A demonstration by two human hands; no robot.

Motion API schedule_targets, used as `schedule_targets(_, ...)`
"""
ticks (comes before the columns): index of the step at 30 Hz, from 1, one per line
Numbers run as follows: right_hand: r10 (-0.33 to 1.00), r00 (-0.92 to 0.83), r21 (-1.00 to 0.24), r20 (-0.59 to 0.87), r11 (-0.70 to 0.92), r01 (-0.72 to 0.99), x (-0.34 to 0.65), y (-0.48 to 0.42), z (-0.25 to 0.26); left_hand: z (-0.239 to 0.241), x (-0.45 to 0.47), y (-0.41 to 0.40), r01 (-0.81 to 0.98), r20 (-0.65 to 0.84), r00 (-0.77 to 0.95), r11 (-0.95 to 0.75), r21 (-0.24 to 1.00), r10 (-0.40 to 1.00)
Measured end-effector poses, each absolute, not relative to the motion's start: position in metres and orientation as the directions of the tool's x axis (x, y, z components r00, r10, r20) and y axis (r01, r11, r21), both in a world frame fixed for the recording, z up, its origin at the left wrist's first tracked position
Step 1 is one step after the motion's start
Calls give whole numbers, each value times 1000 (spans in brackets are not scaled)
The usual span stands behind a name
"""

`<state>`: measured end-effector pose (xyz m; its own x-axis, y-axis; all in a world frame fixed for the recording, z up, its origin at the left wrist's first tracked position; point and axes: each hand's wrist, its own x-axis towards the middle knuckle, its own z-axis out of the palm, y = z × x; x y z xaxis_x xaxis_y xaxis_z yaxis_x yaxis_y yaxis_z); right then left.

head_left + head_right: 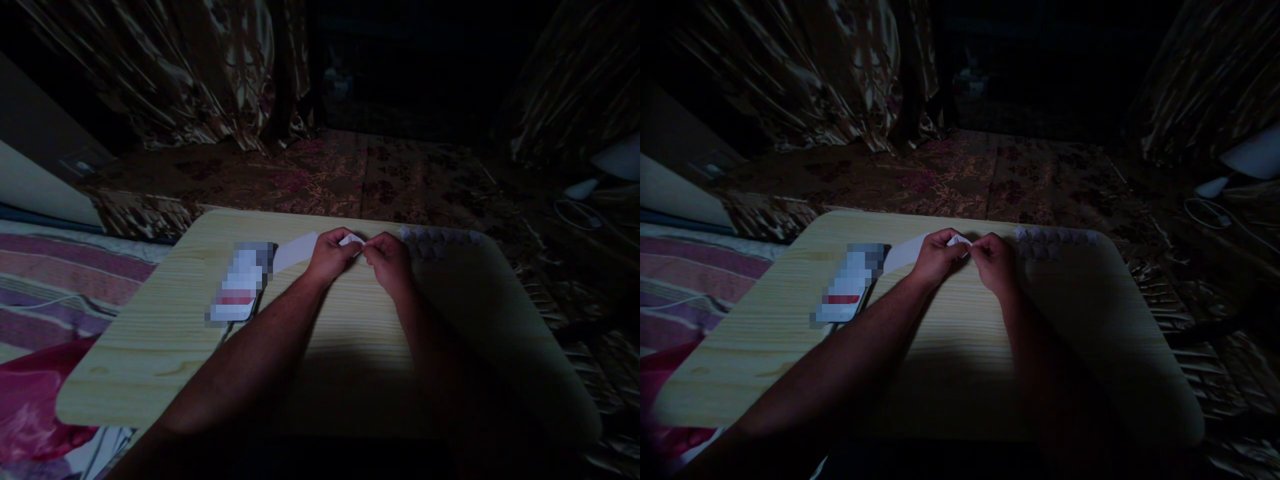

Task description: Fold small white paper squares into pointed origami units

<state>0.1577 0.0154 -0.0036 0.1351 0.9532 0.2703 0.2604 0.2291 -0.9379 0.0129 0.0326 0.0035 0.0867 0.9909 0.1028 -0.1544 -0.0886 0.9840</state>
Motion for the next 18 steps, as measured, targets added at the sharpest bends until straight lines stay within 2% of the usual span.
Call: schedule_targets(18,949,120,-932,292,253,260,159,16,-5,3,10,34,-96,111,138,-98,991,984)
